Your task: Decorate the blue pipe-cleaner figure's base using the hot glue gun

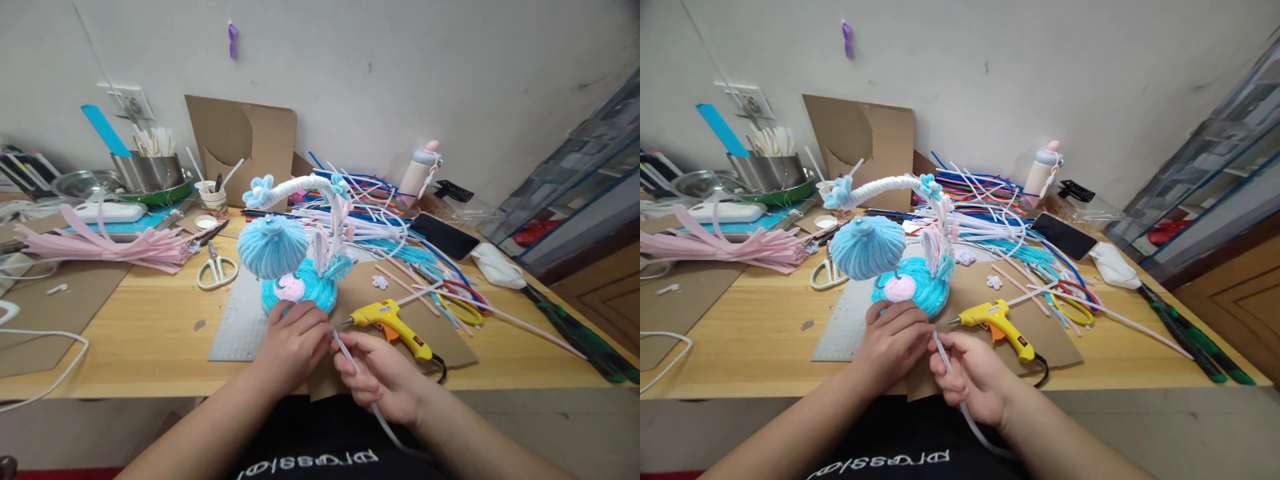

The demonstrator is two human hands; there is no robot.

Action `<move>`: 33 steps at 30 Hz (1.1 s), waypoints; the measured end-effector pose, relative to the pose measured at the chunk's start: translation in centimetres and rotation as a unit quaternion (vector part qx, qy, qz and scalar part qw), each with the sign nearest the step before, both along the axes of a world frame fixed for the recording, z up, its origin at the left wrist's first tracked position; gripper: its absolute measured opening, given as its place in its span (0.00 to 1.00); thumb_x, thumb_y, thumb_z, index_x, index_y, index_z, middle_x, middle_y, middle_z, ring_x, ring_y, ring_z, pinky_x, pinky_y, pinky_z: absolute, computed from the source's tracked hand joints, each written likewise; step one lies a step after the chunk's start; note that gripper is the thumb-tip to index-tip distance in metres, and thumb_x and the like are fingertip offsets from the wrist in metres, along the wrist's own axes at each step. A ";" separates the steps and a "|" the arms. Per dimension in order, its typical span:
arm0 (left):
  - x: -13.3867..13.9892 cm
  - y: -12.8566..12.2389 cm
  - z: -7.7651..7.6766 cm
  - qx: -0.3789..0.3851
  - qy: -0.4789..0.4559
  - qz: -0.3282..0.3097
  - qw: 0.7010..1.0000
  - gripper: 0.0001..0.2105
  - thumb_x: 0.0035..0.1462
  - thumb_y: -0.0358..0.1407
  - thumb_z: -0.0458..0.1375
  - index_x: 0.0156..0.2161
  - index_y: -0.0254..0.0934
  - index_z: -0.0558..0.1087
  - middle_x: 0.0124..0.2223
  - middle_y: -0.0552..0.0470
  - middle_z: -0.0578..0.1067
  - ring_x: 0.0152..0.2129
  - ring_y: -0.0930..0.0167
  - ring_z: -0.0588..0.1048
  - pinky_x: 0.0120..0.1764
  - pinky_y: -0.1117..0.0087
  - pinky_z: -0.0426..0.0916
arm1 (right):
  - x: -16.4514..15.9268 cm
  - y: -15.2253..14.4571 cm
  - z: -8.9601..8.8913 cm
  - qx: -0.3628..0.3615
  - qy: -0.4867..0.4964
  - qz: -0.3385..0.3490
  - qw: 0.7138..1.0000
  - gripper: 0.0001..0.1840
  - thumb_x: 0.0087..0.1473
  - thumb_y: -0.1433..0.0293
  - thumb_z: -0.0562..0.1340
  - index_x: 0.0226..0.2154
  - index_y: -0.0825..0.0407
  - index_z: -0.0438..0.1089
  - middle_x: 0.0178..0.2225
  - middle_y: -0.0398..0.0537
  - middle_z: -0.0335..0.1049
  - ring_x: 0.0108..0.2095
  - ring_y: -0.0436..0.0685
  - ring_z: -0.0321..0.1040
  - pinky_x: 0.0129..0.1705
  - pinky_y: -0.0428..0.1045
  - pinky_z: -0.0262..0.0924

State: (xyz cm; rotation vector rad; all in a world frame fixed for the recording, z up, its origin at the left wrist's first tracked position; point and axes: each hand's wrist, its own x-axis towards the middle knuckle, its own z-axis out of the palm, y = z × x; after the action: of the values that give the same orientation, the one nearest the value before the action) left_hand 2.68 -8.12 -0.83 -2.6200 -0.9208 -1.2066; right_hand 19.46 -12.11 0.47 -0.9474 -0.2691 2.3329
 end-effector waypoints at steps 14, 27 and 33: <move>0.2 -0.1 0.0 -0.005 0.021 0.002 1.000 0.05 0.56 0.30 0.57 0.31 0.41 0.73 0.32 0.58 0.78 0.36 0.70 0.74 0.45 0.63 0.56 | -0.3 -0.8 -1.1 0.471 -0.528 -0.073 0.703 0.14 0.49 0.66 0.58 0.19 0.51 0.54 0.17 0.38 0.54 0.19 0.46 0.51 0.21 0.44 0.45; 0.2 0.0 -0.2 -0.004 0.005 0.002 1.000 0.05 0.57 0.31 0.57 0.32 0.41 0.74 0.34 0.57 0.78 0.36 0.71 0.74 0.45 0.64 0.55 | 1.1 0.3 -0.1 -0.057 0.069 0.011 0.996 0.09 0.59 0.67 0.52 0.30 0.54 0.61 0.16 0.33 0.55 0.10 0.39 0.43 0.12 0.36 0.35; 0.0 0.0 -0.2 -0.018 0.003 -0.018 1.000 0.04 0.57 0.30 0.57 0.34 0.41 0.73 0.35 0.58 0.78 0.37 0.72 0.74 0.47 0.64 0.54 | 0.1 0.1 -0.3 0.028 -0.022 -0.042 0.998 0.11 0.51 0.69 0.60 0.25 0.52 0.55 0.14 0.29 0.46 0.11 0.39 0.35 0.13 0.37 0.29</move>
State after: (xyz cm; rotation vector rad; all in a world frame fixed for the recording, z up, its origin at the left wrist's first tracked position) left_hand 2.63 -8.14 -1.02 -2.6768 -0.9076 -1.2013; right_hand 19.60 -11.96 0.16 -0.9654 -0.3050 2.2194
